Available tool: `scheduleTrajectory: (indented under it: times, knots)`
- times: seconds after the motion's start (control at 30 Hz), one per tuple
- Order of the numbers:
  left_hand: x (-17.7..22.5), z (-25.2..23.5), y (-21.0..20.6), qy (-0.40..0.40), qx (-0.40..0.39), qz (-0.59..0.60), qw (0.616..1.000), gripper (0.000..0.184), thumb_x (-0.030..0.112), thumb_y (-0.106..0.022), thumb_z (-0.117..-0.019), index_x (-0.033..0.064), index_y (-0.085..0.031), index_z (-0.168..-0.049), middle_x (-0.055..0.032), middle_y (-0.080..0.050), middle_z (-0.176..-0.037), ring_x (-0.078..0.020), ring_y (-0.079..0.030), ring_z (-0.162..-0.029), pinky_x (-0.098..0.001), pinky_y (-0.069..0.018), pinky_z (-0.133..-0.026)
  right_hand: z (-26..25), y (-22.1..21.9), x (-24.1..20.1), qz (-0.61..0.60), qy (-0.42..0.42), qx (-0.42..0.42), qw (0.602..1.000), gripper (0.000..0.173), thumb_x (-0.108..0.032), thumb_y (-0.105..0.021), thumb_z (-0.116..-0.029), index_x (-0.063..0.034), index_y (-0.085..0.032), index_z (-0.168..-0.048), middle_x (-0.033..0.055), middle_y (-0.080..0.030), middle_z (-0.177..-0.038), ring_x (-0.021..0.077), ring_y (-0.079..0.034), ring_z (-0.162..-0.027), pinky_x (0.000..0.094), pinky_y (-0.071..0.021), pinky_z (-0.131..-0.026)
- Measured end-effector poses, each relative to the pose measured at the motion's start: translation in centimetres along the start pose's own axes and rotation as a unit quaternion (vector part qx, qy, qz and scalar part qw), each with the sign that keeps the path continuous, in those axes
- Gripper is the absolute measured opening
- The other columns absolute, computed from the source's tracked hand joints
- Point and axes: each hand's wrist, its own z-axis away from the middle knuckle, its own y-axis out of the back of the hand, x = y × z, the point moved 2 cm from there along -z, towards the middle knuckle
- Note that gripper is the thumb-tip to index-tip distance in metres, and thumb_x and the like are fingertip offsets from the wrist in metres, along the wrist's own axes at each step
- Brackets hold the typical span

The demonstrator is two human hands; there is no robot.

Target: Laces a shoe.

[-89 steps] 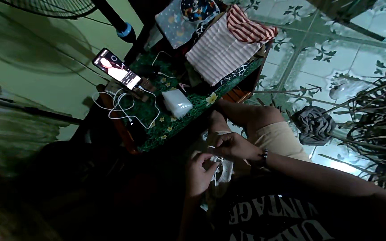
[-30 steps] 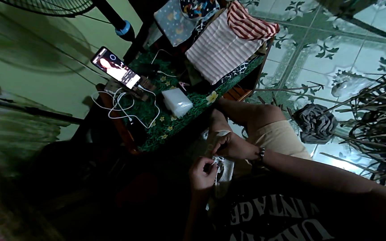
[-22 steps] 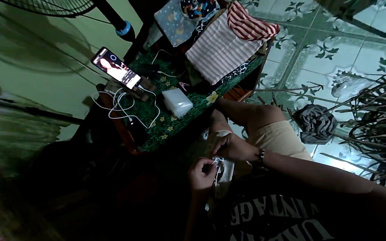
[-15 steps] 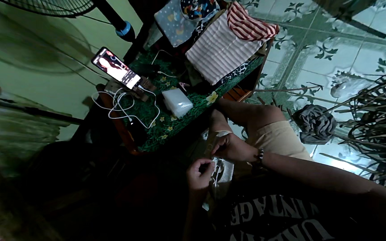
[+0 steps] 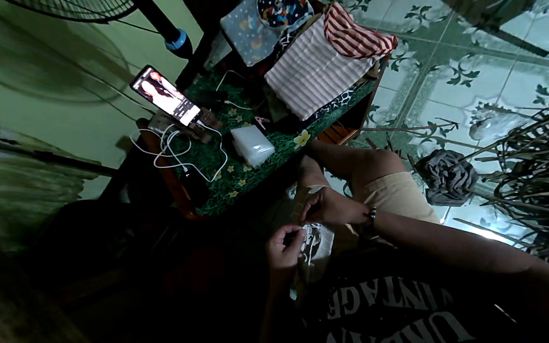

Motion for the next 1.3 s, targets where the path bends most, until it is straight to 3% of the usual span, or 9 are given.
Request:
scheduleTrajectory:
  times: [0.23, 0.43, 0.87, 1.1, 1.3]
  knots:
    - [0.1, 0.2, -0.2, 0.002, 0.002, 0.032, 0.999, 0.009, 0.003, -0.068, -0.0904, -0.0015, -0.071, -0.098, -0.0045, -0.072, -0.088, -0.0090, -0.068, -0.078, -0.0238, -0.0583, -0.070, -0.4, 0.2, -0.7, 0.007, 0.023, -0.023, 0.999, 0.011, -0.003, -0.076, -0.0883, 0.0007, -0.074, -0.098, 0.0029, -0.071, -0.085, 0.0022, -0.063, -0.075, 0.0217, -0.0552, -0.072]
    - [0.2, 0.2, -0.2, 0.005, -0.003, 0.039, 0.999, 0.010, 0.003, -0.067, -0.0910, -0.0009, -0.072, -0.099, -0.0040, -0.072, -0.090, -0.0084, -0.068, -0.081, -0.0239, -0.0580, -0.072, -0.8, 0.5, -1.7, 0.054, -0.021, -0.031, 0.998, 0.007, -0.005, -0.078, -0.0860, -0.0003, -0.073, -0.087, 0.0021, -0.068, -0.075, 0.0031, -0.060, -0.065, 0.0232, -0.0522, -0.064]
    - [-0.2, 0.1, -0.5, -0.011, 0.004, 0.025, 1.000, 0.011, 0.002, -0.068, -0.0903, -0.0027, -0.073, -0.099, -0.0052, -0.074, -0.091, -0.0079, -0.070, -0.081, -0.0236, -0.0593, -0.073, -2.9, 0.8, -1.5, 0.119, -0.083, -0.097, 0.985, 0.009, -0.001, -0.079, -0.0827, 0.0005, -0.073, -0.089, 0.0079, -0.068, -0.079, 0.0139, -0.062, -0.070, 0.0356, -0.0532, -0.068]
    - [-0.2, 0.0, -0.7, -0.007, 0.010, 0.030, 0.999, 0.011, 0.002, -0.068, -0.0905, -0.0028, -0.073, -0.099, -0.0036, -0.074, -0.090, -0.0050, -0.068, -0.078, -0.0206, -0.0579, -0.070, -3.3, 0.7, -1.9, 0.159, -0.052, -0.142, 0.976, 0.010, 0.000, -0.079, -0.0831, 0.0031, -0.071, -0.089, 0.0090, -0.066, -0.077, 0.0146, -0.060, -0.068, 0.0353, -0.0518, -0.066]
    - [-0.5, 0.1, -0.5, 0.011, 0.023, 0.028, 0.999, 0.011, 0.003, -0.067, -0.0915, -0.0022, -0.073, -0.099, -0.0039, -0.073, -0.090, -0.0063, -0.068, -0.081, -0.0218, -0.0578, -0.073, -2.1, 0.6, -2.1, 0.176, 0.010, -0.127, 0.976, 0.010, -0.007, -0.074, -0.0905, 0.0027, -0.071, -0.093, 0.0086, -0.066, -0.078, 0.0131, -0.060, -0.068, 0.0336, -0.0531, -0.067]
